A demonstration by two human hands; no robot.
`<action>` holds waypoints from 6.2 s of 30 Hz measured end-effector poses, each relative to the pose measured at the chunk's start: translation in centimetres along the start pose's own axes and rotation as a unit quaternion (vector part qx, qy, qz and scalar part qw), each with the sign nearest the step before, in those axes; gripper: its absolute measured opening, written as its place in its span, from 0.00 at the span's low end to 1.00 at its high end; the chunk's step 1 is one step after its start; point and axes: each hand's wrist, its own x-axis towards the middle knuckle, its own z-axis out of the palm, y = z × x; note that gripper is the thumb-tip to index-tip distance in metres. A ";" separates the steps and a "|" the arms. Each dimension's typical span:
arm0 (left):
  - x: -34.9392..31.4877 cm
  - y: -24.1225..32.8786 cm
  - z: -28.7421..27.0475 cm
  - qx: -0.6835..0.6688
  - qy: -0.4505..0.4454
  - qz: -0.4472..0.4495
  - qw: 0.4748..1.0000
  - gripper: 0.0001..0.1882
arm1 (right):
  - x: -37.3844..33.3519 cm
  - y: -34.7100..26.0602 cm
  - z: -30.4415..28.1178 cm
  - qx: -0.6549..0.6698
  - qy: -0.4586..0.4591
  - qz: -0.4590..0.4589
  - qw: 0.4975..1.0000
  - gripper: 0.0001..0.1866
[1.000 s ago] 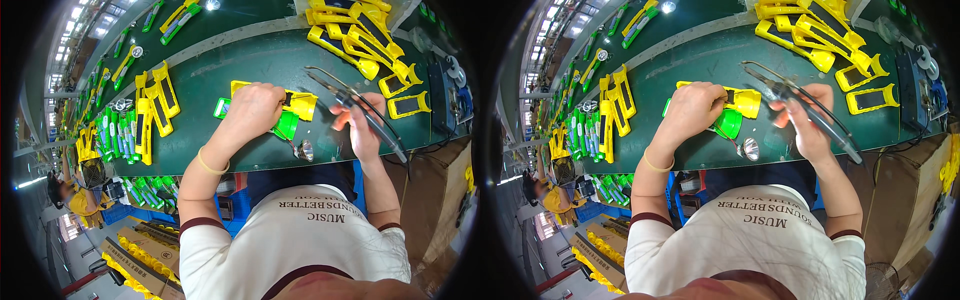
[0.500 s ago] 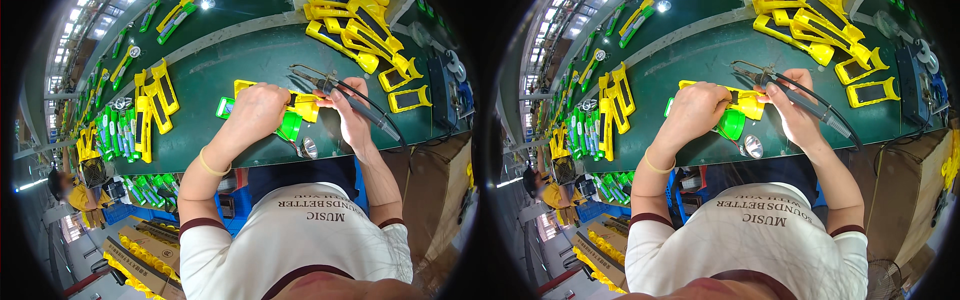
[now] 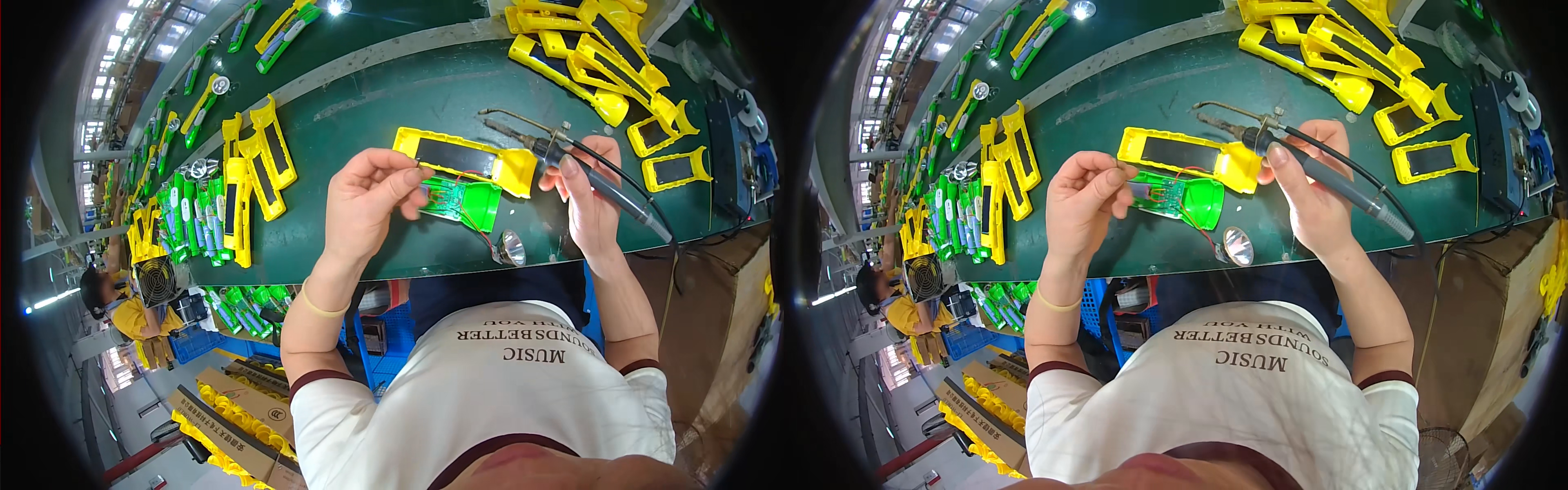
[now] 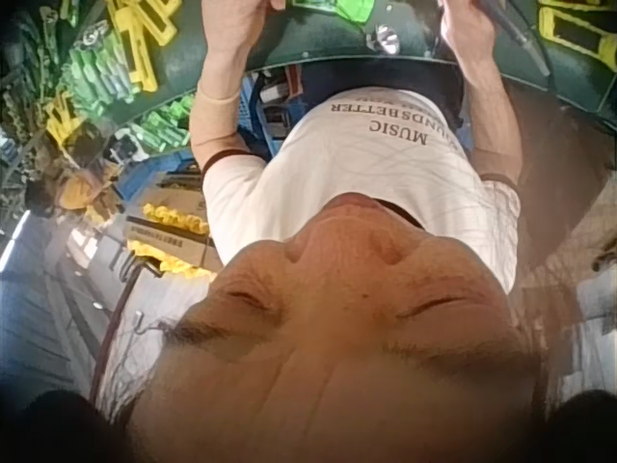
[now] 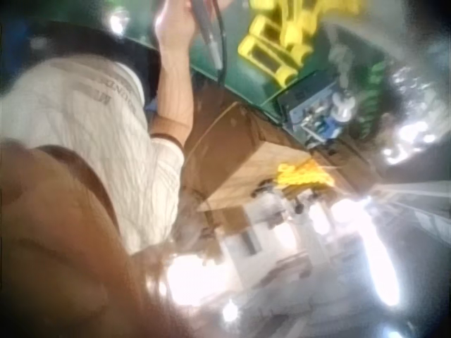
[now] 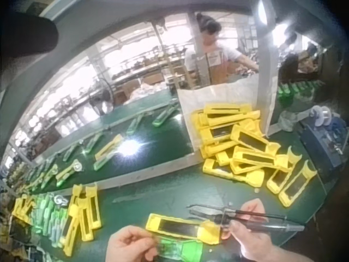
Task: Solder electrical components and wires to a circuit board for solar-powered flashlights on an assembly line.
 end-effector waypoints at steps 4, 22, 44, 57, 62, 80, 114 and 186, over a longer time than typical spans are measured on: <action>1.2 0.1 -1.2 0.342 0.020 0.143 0.928 0.02 | -0.3 -0.4 1.8 0.003 -0.017 0.028 0.999 0.13; 5.0 1.3 -2.2 0.641 -0.134 0.212 0.725 0.04 | 0.5 2.1 4.5 -0.138 -0.046 0.093 0.985 0.15; 4.4 1.9 -1.1 0.651 -0.124 0.168 0.730 0.04 | -4.2 -3.8 -9.7 -0.305 0.136 -0.201 0.921 0.22; 4.6 1.6 -1.2 0.652 -0.125 0.170 0.728 0.03 | 0.4 -2.3 -3.4 -0.002 -0.027 -0.195 0.981 0.26; 4.9 2.0 -1.5 0.658 -0.145 0.209 0.709 0.03 | -2.4 -2.1 -10.1 -0.163 0.089 -0.163 0.969 0.32; 5.6 3.0 -2.0 0.616 -0.185 0.330 0.691 0.11 | -3.4 0.2 -8.4 -0.124 0.114 -0.144 0.975 0.35; 41.6 8.1 -10.3 0.647 0.144 0.192 0.724 0.32 | -1.8 0.5 -7.2 -0.067 0.140 -0.015 0.988 0.34; 2.5 -0.6 3.0 0.603 -0.071 0.241 0.757 0.05 | -2.3 1.1 -2.0 -0.008 -0.041 0.001 0.999 0.12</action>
